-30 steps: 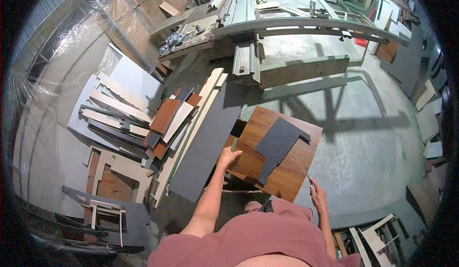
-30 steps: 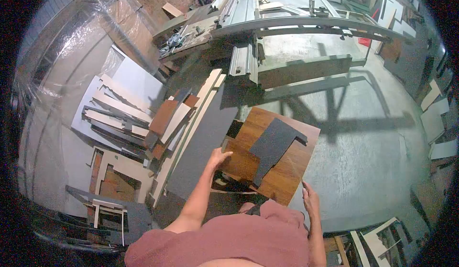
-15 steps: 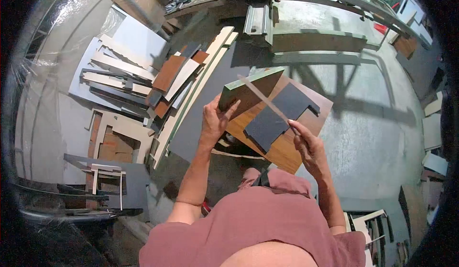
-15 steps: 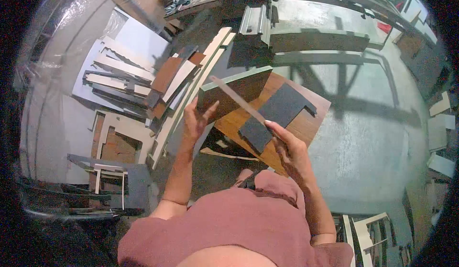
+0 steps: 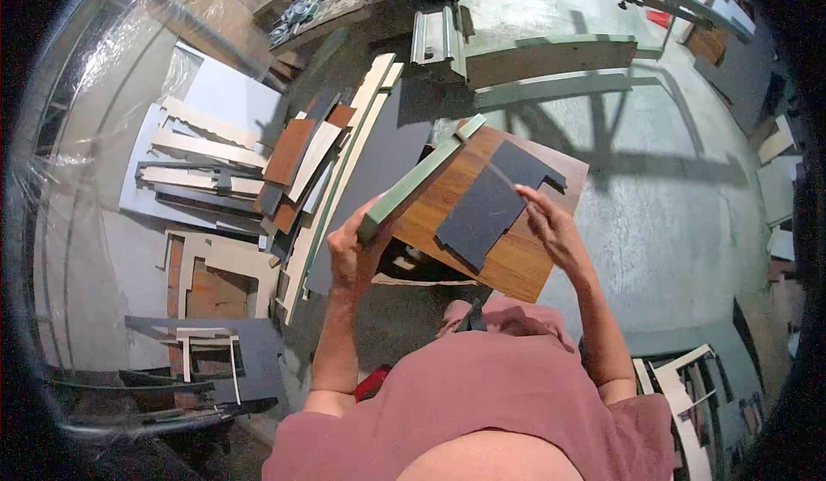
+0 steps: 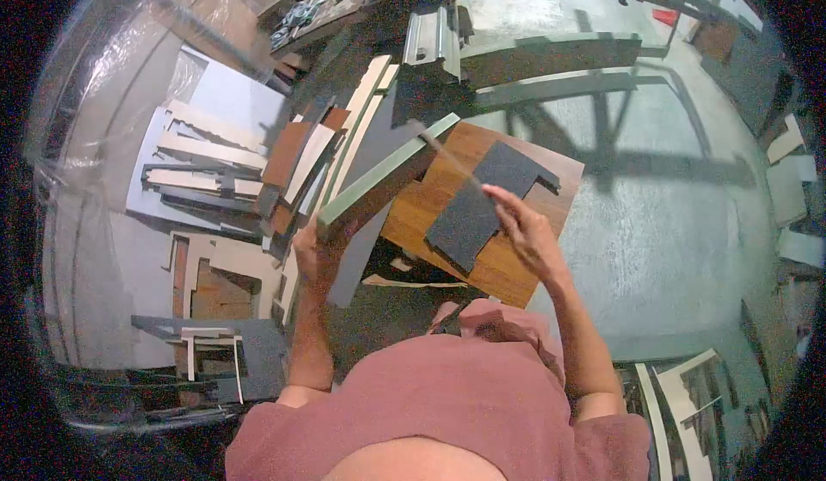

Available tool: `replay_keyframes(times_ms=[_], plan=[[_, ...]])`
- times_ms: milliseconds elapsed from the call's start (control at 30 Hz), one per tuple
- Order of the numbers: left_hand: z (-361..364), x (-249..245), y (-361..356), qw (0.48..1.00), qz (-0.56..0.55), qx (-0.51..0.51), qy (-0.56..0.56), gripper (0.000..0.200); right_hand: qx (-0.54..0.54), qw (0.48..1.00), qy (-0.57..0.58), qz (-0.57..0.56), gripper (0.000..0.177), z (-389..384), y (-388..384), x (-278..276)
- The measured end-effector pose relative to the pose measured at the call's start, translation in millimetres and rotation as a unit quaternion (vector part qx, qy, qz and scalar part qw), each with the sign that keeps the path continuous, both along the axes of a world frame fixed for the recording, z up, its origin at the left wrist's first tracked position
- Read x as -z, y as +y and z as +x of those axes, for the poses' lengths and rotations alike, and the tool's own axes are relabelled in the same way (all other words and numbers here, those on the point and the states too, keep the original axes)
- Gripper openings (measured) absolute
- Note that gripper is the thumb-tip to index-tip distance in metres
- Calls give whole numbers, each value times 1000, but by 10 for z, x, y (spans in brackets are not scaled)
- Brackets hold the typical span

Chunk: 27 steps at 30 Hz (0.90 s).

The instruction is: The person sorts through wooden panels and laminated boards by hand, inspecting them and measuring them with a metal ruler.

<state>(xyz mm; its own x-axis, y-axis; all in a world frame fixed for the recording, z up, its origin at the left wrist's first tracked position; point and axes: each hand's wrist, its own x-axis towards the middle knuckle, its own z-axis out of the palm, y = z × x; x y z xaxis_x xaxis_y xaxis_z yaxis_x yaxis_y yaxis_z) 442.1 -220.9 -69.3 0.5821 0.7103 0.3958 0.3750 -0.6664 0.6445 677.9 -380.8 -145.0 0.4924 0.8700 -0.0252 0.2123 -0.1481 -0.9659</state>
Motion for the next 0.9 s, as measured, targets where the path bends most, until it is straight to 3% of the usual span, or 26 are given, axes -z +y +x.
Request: replay_keyframes(times_ms=[100,167,233,267,333,400,500,633,667,700,767,833,900], plan=[[-127,-18,-21,1000,-12,-5,20,30,54,998,2,-28,31,374,22,590],[-243,112,60,976,-185,4,-113,33,83,996,1,-33,33,436,2,655],[-217,73,26,984,-143,-7,-111,36,90,953,287,-37,38,384,-52,507],[-221,109,15,976,-163,-35,-137,38,55,926,374,1,42,351,-66,415],[-203,116,-26,967,-187,-59,-162,39,31,920,391,18,43,274,-32,214],[-170,39,-58,980,-132,-51,-141,41,-38,909,414,33,40,284,-7,157],[-261,104,5,983,-125,-72,-115,38,-25,926,376,-8,38,177,25,51],[-191,-19,-45,959,-132,-63,-245,31,-76,957,274,-63,42,3,-17,645],[-177,-23,-36,936,-167,-73,-303,29,-122,949,278,-79,43,-39,-66,788],[-182,-9,-17,908,-203,-82,-358,27,-116,911,380,-111,44,-111,-132,720],[-223,89,106,884,-220,-111,-398,35,-70,900,423,-76,45,-162,-163,679],[-140,-25,175,814,-283,-97,-498,48,-16,909,415,-44,45,-123,-116,574],[-3,-296,40,800,-291,-114,-512,54,43,912,409,-14,45,-110,-84,514]])
